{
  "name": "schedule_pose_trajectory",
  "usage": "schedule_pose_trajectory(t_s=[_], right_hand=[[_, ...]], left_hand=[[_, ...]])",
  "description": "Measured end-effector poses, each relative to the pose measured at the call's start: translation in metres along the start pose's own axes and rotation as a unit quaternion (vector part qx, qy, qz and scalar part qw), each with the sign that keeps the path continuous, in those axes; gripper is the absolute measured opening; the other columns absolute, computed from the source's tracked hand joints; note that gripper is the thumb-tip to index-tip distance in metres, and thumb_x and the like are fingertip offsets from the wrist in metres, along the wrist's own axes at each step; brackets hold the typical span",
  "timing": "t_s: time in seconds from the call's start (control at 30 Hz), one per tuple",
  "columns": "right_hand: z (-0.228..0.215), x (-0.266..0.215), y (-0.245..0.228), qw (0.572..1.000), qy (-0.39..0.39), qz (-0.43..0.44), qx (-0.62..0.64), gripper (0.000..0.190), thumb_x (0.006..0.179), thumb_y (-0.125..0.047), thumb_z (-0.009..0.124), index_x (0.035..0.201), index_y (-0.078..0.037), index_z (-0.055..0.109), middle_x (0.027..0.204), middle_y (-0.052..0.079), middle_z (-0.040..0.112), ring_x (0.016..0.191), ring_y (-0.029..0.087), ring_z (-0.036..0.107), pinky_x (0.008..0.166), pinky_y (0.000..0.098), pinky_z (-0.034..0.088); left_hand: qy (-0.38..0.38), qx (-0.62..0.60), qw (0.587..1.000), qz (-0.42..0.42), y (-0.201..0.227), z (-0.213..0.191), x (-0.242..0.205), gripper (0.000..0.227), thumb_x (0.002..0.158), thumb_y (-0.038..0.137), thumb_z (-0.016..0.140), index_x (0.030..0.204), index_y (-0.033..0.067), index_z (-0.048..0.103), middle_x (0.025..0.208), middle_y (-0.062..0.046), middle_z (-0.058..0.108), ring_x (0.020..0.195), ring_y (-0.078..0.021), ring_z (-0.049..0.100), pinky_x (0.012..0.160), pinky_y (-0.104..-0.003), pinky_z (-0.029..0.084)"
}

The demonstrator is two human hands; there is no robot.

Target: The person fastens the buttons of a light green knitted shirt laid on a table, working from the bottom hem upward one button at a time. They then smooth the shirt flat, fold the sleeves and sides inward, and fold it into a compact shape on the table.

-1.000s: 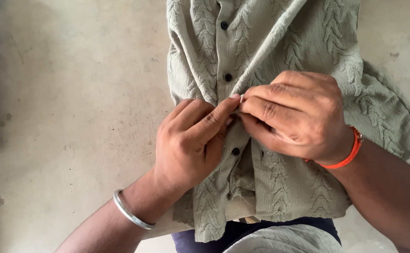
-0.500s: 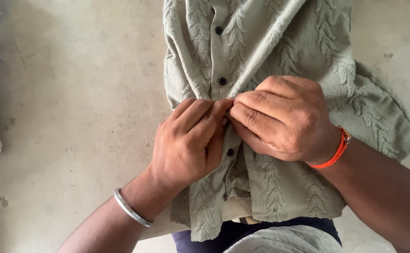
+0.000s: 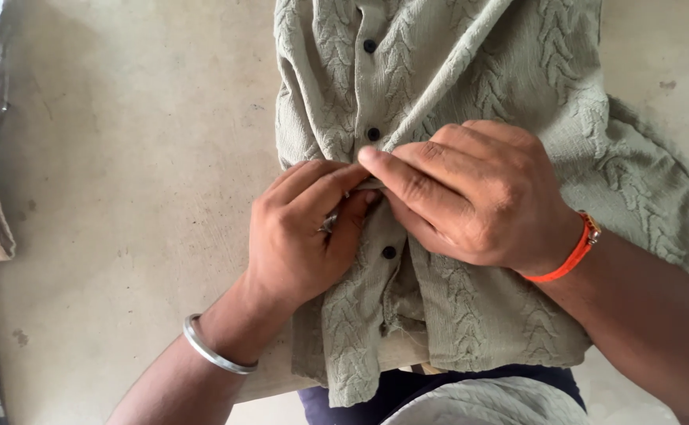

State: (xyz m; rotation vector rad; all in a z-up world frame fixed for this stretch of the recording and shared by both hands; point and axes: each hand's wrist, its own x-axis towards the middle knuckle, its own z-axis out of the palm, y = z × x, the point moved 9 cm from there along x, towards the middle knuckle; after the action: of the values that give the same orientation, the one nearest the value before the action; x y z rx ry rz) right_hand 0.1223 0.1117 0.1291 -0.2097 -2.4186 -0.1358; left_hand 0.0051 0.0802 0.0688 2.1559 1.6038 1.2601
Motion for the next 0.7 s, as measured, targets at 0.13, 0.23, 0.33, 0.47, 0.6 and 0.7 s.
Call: schedule_pose_trajectory(t_s=[0.13,0.23,0.33,0.47,0.6,0.7], right_hand=[[-0.0046,0.0021,-0.0029,1.000,0.003,0.006,-0.019,0.020,0.082,-0.006,0.083,0.102,-0.002,0.080,0.088,0.002,0.072,0.069,0.014,0.062,0.059,0.0291,0.045],[-0.0071,0.0026,-0.0025,0.999,0.008,0.018,-0.039,0.014,0.082,-0.009,0.081,0.096,-0.006,0.079,0.091,0.000,0.073,0.071,0.014,0.064,0.066,0.0288,0.044],[-0.0070,0.0016,-0.0023,0.999,0.007,0.014,-0.048,0.012,0.083,-0.010,0.078,0.094,-0.008,0.079,0.093,-0.001,0.074,0.073,0.013,0.065,0.071,0.0282,0.044],[-0.0061,0.0030,-0.0031,0.999,0.004,-0.002,-0.044,0.010,0.082,-0.010,0.076,0.092,-0.008,0.078,0.094,0.000,0.074,0.075,0.012,0.067,0.073,0.0283,0.045],[-0.0030,0.0021,-0.0022,0.999,0.003,-0.008,-0.049,0.005,0.085,-0.009,0.079,0.088,-0.006,0.075,0.091,0.001,0.072,0.075,0.013,0.068,0.073,0.0296,0.047],[0.0005,0.0013,-0.0010,0.998,0.000,-0.012,-0.055,0.009,0.085,-0.008,0.080,0.086,-0.003,0.073,0.090,0.004,0.070,0.073,0.014,0.068,0.071,0.0299,0.048]], left_hand=[[0.019,-0.017,1.000,-0.004,0.0019,-0.0041,0.0018,0.022,0.091,0.002,0.078,0.112,0.0032,0.073,0.103,-0.011,0.073,0.090,-0.0267,0.073,0.078,-0.037,0.059],[0.029,-0.021,0.999,-0.006,0.0030,-0.0060,0.0027,0.022,0.089,0.002,0.080,0.111,0.0022,0.075,0.099,-0.011,0.073,0.086,-0.0265,0.072,0.075,-0.036,0.058],[0.036,-0.020,0.999,0.000,0.0039,-0.0069,0.0009,0.021,0.089,0.002,0.081,0.109,0.0023,0.075,0.094,-0.010,0.072,0.081,-0.0252,0.071,0.071,-0.036,0.057],[0.037,-0.006,0.999,0.016,0.0075,-0.0066,-0.0007,0.016,0.090,0.002,0.083,0.104,0.0038,0.076,0.084,-0.007,0.069,0.072,-0.0221,0.067,0.063,-0.035,0.053],[0.035,-0.011,0.999,0.021,0.0083,-0.0057,-0.0023,0.017,0.091,0.002,0.083,0.107,0.0043,0.076,0.080,-0.006,0.066,0.068,-0.0208,0.064,0.060,-0.035,0.050],[0.033,-0.017,0.999,0.007,0.0074,-0.0064,-0.0008,0.029,0.090,0.003,0.081,0.118,0.0027,0.073,0.079,-0.006,0.063,0.066,-0.0208,0.062,0.059,-0.036,0.049]])
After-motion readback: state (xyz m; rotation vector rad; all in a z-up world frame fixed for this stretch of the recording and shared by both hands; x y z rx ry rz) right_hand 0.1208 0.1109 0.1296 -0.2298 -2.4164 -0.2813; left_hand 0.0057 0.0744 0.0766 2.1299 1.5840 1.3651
